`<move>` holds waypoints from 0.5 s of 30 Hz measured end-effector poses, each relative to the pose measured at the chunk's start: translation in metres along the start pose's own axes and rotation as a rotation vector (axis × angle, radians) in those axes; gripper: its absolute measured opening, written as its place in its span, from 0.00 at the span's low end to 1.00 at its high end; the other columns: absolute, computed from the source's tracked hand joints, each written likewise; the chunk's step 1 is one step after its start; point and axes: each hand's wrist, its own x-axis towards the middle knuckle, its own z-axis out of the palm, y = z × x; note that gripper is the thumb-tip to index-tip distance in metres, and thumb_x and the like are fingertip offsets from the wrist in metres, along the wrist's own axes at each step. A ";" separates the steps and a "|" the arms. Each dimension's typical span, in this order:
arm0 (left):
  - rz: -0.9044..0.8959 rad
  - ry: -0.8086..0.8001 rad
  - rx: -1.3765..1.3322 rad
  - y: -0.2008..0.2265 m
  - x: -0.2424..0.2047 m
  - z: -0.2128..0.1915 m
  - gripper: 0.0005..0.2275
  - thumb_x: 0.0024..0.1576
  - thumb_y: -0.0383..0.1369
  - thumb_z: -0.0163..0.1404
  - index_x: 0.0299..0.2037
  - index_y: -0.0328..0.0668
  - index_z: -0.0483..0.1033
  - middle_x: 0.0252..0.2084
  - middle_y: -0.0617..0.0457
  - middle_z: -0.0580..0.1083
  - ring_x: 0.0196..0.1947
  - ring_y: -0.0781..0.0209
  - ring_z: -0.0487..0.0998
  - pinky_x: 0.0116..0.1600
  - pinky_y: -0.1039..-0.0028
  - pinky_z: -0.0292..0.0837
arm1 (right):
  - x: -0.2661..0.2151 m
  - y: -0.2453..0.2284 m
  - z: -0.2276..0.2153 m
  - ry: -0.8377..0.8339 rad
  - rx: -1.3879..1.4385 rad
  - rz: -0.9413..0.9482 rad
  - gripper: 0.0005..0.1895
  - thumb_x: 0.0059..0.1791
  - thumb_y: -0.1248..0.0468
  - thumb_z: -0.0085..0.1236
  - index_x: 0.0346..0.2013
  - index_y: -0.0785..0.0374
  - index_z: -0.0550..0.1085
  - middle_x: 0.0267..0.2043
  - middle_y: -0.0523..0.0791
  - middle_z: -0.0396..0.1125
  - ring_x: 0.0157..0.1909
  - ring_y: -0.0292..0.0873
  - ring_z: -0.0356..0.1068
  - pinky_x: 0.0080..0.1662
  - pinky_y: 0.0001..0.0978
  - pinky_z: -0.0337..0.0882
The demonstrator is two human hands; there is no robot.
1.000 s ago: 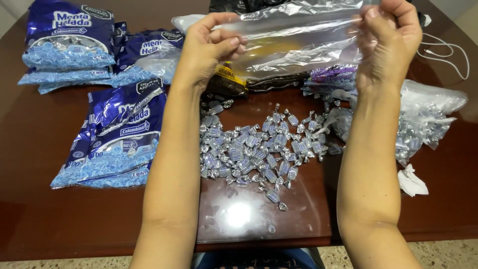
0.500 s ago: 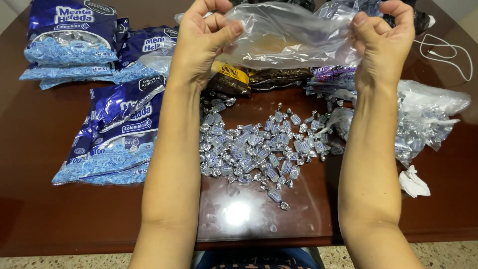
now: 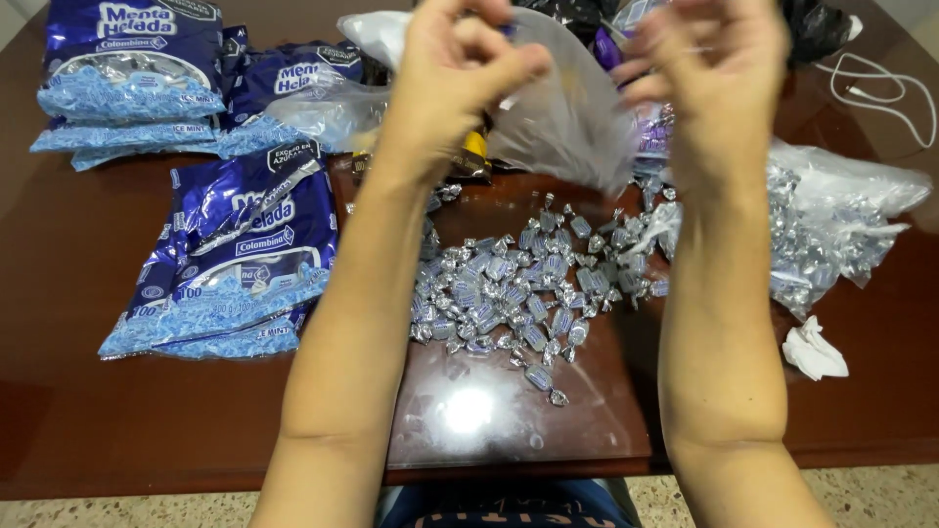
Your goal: Picking up individually wrapped candies from a pile and placing them into a clear plastic bag.
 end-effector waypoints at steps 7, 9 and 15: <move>0.097 -0.087 0.096 -0.003 -0.002 0.020 0.15 0.55 0.27 0.65 0.39 0.45 0.67 0.20 0.59 0.71 0.20 0.74 0.72 0.26 0.83 0.69 | -0.010 -0.013 0.028 -0.261 0.175 0.067 0.21 0.46 0.74 0.72 0.44 0.61 0.66 0.44 0.43 0.67 0.43 0.33 0.73 0.46 0.19 0.81; -0.011 -0.122 -0.045 -0.003 -0.003 0.017 0.14 0.56 0.27 0.62 0.40 0.41 0.65 0.22 0.50 0.74 0.17 0.63 0.77 0.19 0.81 0.69 | -0.010 -0.012 0.023 -0.302 0.141 0.097 0.21 0.49 0.77 0.68 0.42 0.58 0.63 0.40 0.41 0.66 0.44 0.33 0.72 0.50 0.21 0.82; 0.357 0.103 1.099 0.013 -0.009 0.003 0.14 0.45 0.11 0.44 0.29 0.44 0.61 0.25 0.55 0.68 0.25 0.57 0.69 0.27 0.64 0.61 | -0.002 0.014 0.010 -0.175 -0.643 -0.406 0.15 0.38 0.87 0.44 0.29 0.67 0.69 0.40 0.49 0.62 0.44 0.47 0.61 0.41 0.36 0.60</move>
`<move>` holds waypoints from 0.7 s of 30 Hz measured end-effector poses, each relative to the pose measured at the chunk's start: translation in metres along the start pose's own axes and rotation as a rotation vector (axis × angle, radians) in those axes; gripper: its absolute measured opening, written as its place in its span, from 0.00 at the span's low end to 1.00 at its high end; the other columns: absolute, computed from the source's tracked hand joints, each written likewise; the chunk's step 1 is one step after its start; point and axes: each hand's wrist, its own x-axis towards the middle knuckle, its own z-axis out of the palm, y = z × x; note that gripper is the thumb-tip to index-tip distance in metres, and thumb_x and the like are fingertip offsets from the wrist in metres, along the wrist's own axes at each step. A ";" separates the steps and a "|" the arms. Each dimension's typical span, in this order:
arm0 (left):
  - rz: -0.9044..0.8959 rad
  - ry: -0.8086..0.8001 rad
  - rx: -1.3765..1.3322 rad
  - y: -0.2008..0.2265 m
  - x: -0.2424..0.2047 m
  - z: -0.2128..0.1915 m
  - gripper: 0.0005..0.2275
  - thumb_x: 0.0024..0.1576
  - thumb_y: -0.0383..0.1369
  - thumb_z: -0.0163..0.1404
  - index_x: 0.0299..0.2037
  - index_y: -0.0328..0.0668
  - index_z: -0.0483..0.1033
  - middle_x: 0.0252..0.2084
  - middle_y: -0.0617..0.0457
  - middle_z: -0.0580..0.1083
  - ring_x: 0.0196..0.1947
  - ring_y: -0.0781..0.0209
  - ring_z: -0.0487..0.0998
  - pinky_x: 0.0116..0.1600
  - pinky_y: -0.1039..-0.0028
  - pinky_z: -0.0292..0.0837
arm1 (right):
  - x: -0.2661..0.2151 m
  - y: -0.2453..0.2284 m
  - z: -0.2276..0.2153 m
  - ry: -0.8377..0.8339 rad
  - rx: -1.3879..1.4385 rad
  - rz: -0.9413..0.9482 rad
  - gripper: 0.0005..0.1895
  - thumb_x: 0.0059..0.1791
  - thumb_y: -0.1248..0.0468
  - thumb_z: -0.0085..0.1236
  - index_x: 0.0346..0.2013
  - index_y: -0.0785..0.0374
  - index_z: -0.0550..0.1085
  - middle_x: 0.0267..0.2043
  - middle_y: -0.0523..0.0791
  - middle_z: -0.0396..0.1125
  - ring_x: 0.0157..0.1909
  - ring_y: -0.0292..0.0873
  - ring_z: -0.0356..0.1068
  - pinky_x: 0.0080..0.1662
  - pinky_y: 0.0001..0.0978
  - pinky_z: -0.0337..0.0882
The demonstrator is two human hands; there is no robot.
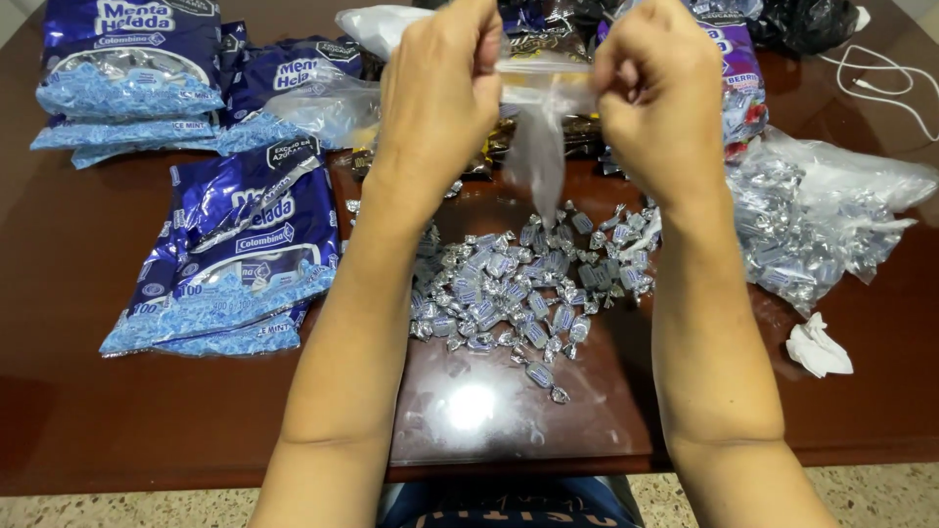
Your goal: Picking up individually wrapped candies from a pile and placing them into a clear plastic bag.
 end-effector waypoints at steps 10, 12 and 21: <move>0.054 -0.030 -0.016 -0.011 0.002 -0.033 0.13 0.49 0.14 0.51 0.32 0.44 0.85 0.31 0.53 0.82 0.26 0.67 0.79 0.31 0.76 0.76 | 0.004 -0.009 0.021 -0.035 0.215 0.145 0.05 0.55 0.76 0.50 0.43 0.65 0.70 0.44 0.47 0.61 0.37 0.37 0.57 0.37 0.26 0.59; 0.134 0.139 0.058 -0.019 -0.001 -0.045 0.18 0.49 0.18 0.46 0.42 0.48 0.85 0.35 0.51 0.82 0.31 0.47 0.80 0.31 0.61 0.67 | 0.002 -0.004 0.037 -0.280 0.144 0.145 0.08 0.55 0.74 0.46 0.47 0.68 0.72 0.47 0.51 0.69 0.47 0.46 0.68 0.51 0.36 0.70; 0.047 0.305 0.087 -0.036 -0.001 -0.039 0.13 0.58 0.27 0.54 0.25 0.42 0.62 0.20 0.52 0.62 0.22 0.56 0.59 0.34 0.60 0.53 | -0.052 0.046 0.222 -0.825 -0.026 -0.240 0.43 0.34 0.79 0.46 0.66 0.63 0.66 0.67 0.59 0.60 0.61 0.64 0.62 0.60 0.48 0.63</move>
